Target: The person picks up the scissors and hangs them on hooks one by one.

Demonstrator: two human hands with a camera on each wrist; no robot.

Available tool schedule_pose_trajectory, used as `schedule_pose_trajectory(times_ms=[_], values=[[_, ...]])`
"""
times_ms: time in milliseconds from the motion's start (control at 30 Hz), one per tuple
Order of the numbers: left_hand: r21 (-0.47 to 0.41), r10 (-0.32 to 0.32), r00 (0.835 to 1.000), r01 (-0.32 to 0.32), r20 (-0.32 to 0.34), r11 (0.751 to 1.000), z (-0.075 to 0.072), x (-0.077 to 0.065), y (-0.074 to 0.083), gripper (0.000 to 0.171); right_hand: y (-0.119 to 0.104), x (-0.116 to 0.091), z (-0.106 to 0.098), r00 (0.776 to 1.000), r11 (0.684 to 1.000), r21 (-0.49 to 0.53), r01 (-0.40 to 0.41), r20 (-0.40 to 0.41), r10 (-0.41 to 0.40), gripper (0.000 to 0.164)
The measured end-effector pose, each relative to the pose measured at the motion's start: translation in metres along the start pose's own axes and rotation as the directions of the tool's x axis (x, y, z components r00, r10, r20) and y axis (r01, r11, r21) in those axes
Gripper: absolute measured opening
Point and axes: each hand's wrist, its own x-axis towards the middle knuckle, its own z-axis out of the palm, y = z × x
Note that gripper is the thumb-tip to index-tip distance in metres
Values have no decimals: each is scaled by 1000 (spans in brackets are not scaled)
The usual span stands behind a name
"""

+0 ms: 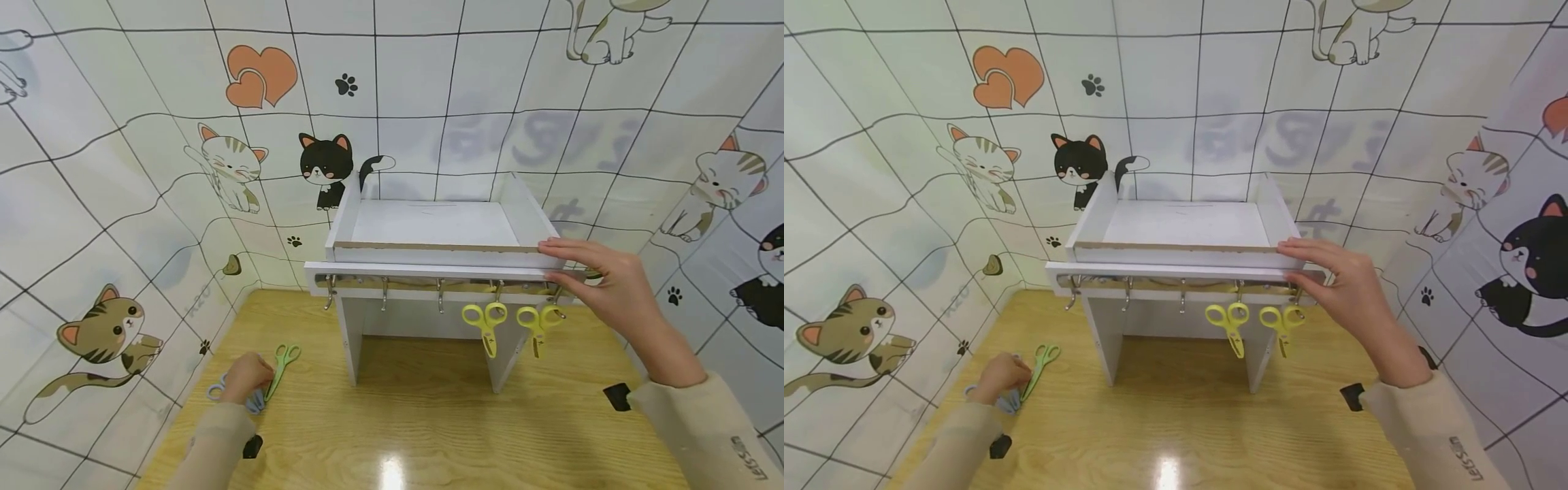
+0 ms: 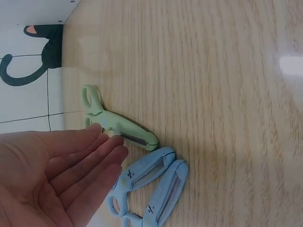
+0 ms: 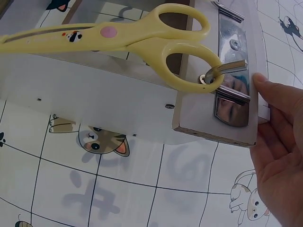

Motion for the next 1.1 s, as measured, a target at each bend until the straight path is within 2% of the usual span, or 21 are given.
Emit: schedule_pose_trajectory(times_ms=[133,300,400,533,767,900,1033,1100], values=[[85,-24,999,27,-36,996,3,1,4,10,0,-1,1,1000,1000,18,3,-9,-3,58],[184,-67,997,73,-36,980,13,6,5,37,1,-1,1,1000,1000,20,0,-7,0,59],[226,-70,997,74,-28,971,16,7,7,36,0,0,-1,1000,1000,-3,-5,3,5,60],[244,-65,998,69,-26,967,15,5,11,25,-2,1,-2,999,1000,-20,-21,27,21,58],[268,-93,996,89,3,959,16,9,16,23,-1,1,-1,1000,1000,-15,-6,8,6,60],[252,-93,996,89,4,964,17,8,16,27,0,1,0,1000,1000,-23,-1,2,2,61],[211,-54,999,52,1,976,20,5,15,27,-2,1,-1,1000,1000,-22,-18,12,18,59],[174,-23,1000,22,0,984,23,4,14,38,-2,1,-1,1000,999,-24,-22,13,22,58]])
